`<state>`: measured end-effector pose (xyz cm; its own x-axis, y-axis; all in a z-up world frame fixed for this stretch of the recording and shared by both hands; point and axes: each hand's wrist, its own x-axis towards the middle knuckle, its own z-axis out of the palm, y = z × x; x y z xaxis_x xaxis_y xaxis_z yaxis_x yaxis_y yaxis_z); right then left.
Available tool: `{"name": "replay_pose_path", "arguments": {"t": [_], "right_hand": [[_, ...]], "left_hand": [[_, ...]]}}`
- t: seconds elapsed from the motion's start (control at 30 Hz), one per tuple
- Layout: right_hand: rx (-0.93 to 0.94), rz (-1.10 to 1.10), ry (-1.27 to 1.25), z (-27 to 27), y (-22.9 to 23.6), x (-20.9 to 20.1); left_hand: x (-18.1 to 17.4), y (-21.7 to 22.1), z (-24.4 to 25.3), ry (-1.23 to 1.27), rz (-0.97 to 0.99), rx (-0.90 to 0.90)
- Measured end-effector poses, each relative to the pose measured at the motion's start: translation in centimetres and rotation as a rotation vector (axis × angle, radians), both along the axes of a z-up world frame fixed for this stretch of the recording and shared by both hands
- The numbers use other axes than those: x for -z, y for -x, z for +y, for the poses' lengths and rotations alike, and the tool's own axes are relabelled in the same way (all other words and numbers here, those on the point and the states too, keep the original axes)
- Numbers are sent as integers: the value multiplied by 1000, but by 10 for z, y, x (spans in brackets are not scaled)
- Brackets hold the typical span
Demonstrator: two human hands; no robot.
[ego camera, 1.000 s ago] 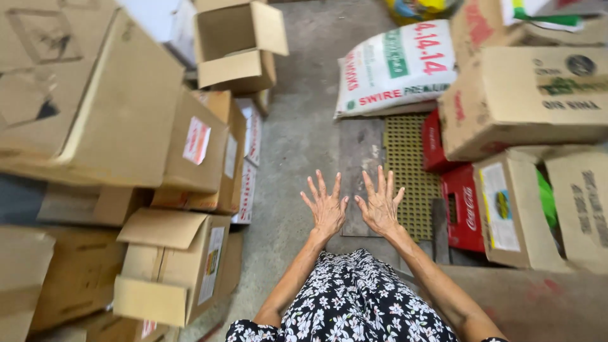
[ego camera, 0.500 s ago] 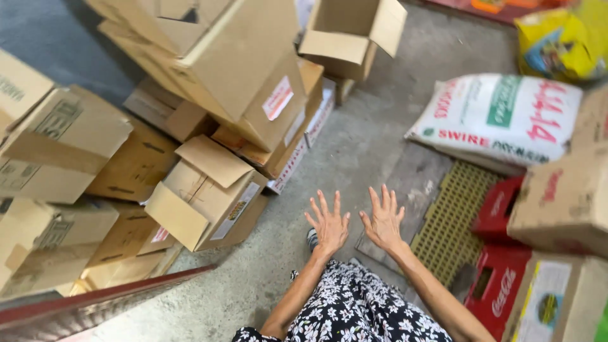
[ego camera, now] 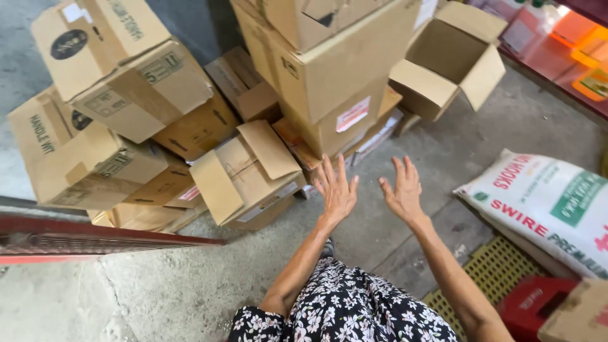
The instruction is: Packing several small white bags into cardboard boxes and moving boxes.
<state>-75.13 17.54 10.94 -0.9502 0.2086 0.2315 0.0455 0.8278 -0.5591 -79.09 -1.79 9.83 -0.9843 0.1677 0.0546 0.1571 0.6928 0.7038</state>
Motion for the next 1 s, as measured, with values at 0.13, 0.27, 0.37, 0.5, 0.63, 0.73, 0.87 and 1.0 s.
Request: {"name": "replay_pose_path", "arguments": {"t": [0.13,0.27,0.37,0.5,0.63,0.73,0.87,1.0], "right_hand": [[-58,86,53,-10,73,-41],[-106,157,89,-12,133,-75],[-114,209,120,-7,170,-93],[-98,290,232,20,229,-128],[-79,372,456,58,301,-163],[-42,422,605,102,356,-179],[-55,474,686,162,441,-181],[-172,516,698,176,494,-182]], "left_hand": [[-23,68,-39,-43,219,-101],[-51,116,-71,-122,256,-167],[-58,144,-84,-151,302,-201],[-95,175,-85,-237,363,-202],[-136,211,-76,-238,412,-190],[-155,245,-59,-191,486,-199],[-180,284,-40,-155,479,-267],[-195,309,-27,-117,472,-303]]}}
